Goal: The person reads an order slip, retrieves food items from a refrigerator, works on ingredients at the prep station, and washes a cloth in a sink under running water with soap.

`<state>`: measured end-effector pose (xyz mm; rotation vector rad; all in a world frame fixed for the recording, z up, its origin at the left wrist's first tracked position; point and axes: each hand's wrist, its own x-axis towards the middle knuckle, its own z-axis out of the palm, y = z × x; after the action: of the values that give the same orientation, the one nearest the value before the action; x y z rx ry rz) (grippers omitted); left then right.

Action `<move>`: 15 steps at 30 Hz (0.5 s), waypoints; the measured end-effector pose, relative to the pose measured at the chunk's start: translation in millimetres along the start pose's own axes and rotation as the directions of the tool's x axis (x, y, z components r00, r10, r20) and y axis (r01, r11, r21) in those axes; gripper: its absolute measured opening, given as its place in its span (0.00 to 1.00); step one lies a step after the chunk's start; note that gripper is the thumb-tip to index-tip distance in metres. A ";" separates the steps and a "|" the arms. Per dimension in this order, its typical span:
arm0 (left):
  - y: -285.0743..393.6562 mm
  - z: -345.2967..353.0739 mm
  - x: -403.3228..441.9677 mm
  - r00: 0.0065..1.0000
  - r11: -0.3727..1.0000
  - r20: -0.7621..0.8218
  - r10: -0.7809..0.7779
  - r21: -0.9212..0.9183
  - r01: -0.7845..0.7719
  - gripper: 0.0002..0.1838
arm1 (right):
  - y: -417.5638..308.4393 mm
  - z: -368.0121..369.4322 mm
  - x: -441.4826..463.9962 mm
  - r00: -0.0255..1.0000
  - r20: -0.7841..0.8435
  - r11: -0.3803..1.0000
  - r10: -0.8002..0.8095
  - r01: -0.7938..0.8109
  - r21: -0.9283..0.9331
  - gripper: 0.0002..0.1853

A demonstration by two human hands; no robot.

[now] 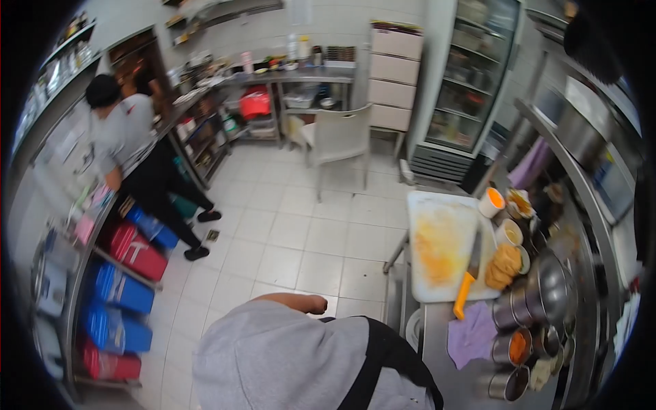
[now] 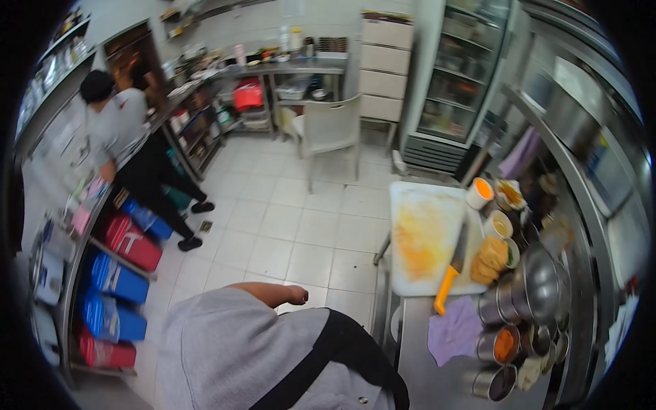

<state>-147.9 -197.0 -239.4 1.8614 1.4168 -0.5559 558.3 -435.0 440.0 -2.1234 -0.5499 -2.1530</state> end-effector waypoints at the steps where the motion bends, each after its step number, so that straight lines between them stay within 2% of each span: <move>1: -5.2 -1.8 -8.0 1.000 1.000 0.010 -0.029 -0.003 0.029 0.18 | -16.7 -26.9 -0.9 1.000 -0.020 1.000 0.000 0.000 0.023 0.17; 5: -28.2 -8.3 -25.3 0.995 0.996 0.044 -0.091 -0.020 0.092 0.18 | -81.8 -96.6 -12.1 0.997 -0.076 0.990 0.010 0.001 0.142 0.15; 6: -35.3 -9.5 -26.3 0.995 0.995 0.043 -0.092 -0.025 0.093 0.18 | -103.4 -105.6 -22.5 0.980 -0.200 0.834 0.025 0.089 0.544 0.20; 8: -36.6 -19.2 -45.8 0.989 0.985 -0.101 -0.112 -0.142 0.097 0.17 | -149.2 -138.8 -41.3 0.948 -0.302 0.519 0.100 0.210 0.828 0.24; 10: -57.4 -12.5 -32.4 0.983 0.981 -0.163 -0.078 -0.187 0.047 0.17 | -196.7 -210.0 -56.0 0.896 -0.432 0.412 -0.104 0.434 0.801 0.15; 12: -66.6 -22.8 -36.7 0.982 0.929 -0.117 -0.146 -0.359 0.095 0.17 | -240.6 -266.8 -68.4 0.776 -0.567 0.259 -0.277 0.629 0.733 0.17; 13: -56.9 -46.6 -60.2 0.964 0.739 0.052 -0.261 -0.631 0.235 0.19 | -260.1 -266.8 -76.0 0.772 -0.576 0.256 -0.267 0.633 0.730 0.17; 14: -87.8 -22.6 -34.9 0.982 0.850 -0.071 -0.177 -0.514 0.116 0.17 | -278.7 -252.6 -85.5 0.734 -0.614 0.064 -0.289 0.655 0.753 0.16; 15: -111.8 -8.0 -19.7 0.978 0.842 -0.174 -0.117 -0.540 0.005 0.14 | -299.6 -242.4 -92.8 0.694 -0.653 -0.130 -0.303 0.649 0.750 0.16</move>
<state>-260.7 -188.4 -251.9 1.4428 1.5691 0.0214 242.8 -245.9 292.5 -0.7271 -2.2551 -1.2011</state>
